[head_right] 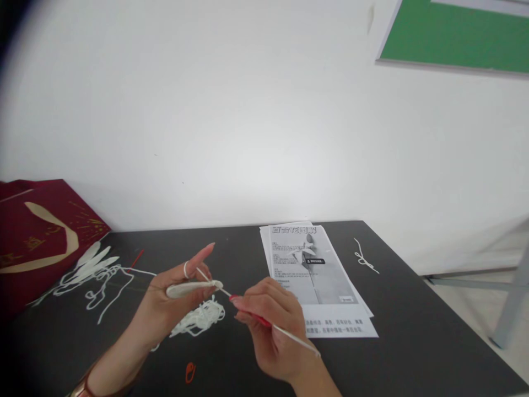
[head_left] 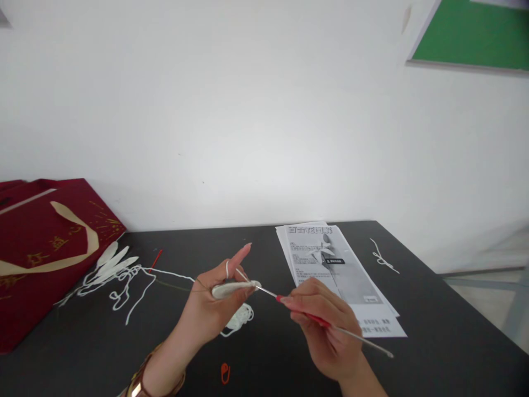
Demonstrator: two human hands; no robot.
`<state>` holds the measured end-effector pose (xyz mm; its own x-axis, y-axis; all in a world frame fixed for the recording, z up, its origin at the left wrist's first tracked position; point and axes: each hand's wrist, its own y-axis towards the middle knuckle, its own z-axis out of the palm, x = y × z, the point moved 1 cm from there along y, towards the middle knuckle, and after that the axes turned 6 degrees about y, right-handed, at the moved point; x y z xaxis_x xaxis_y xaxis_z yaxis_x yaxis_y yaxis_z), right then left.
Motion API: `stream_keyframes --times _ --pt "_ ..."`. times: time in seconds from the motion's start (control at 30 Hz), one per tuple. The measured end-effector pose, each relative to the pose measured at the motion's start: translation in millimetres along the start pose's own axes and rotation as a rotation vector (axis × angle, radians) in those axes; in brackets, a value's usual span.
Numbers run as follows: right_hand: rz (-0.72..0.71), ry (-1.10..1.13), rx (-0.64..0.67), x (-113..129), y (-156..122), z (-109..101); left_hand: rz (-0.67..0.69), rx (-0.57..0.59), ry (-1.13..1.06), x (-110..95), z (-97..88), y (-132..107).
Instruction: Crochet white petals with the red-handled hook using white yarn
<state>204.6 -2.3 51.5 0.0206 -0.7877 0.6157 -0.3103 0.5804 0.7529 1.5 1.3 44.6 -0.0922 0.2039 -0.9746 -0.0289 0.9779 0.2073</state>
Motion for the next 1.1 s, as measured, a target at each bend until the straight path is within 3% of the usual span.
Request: stream_keyframes --times 0.13,0.33,0.5,0.7,0.8,0.9,1.1 --pt "0.117 0.139 -0.025 -5 -4 -8 -0.132 0.167 -0.002 -3 -5.7 0" --pt "0.293 0.362 -0.112 -12 -6 -11 -0.233 0.324 -0.073 -3 -9.5 -3" --pt "0.345 0.482 -0.137 -11 -1 -11 -0.297 0.363 -0.079 -7 -10.9 -5" --pt "0.313 0.423 -0.092 -6 2 -15 -0.293 0.444 -0.117 -9 -10.5 -3" --pt "0.384 0.506 -0.135 -8 1 -14 -0.298 0.459 -0.113 -10 -11.5 -4" --pt "0.529 0.652 -0.254 -16 1 -9 -0.225 0.423 -0.038 -10 -12.2 -4" --pt "0.862 0.99 -0.483 -34 6 8 0.147 0.233 -0.04 -6 0.3 -4"
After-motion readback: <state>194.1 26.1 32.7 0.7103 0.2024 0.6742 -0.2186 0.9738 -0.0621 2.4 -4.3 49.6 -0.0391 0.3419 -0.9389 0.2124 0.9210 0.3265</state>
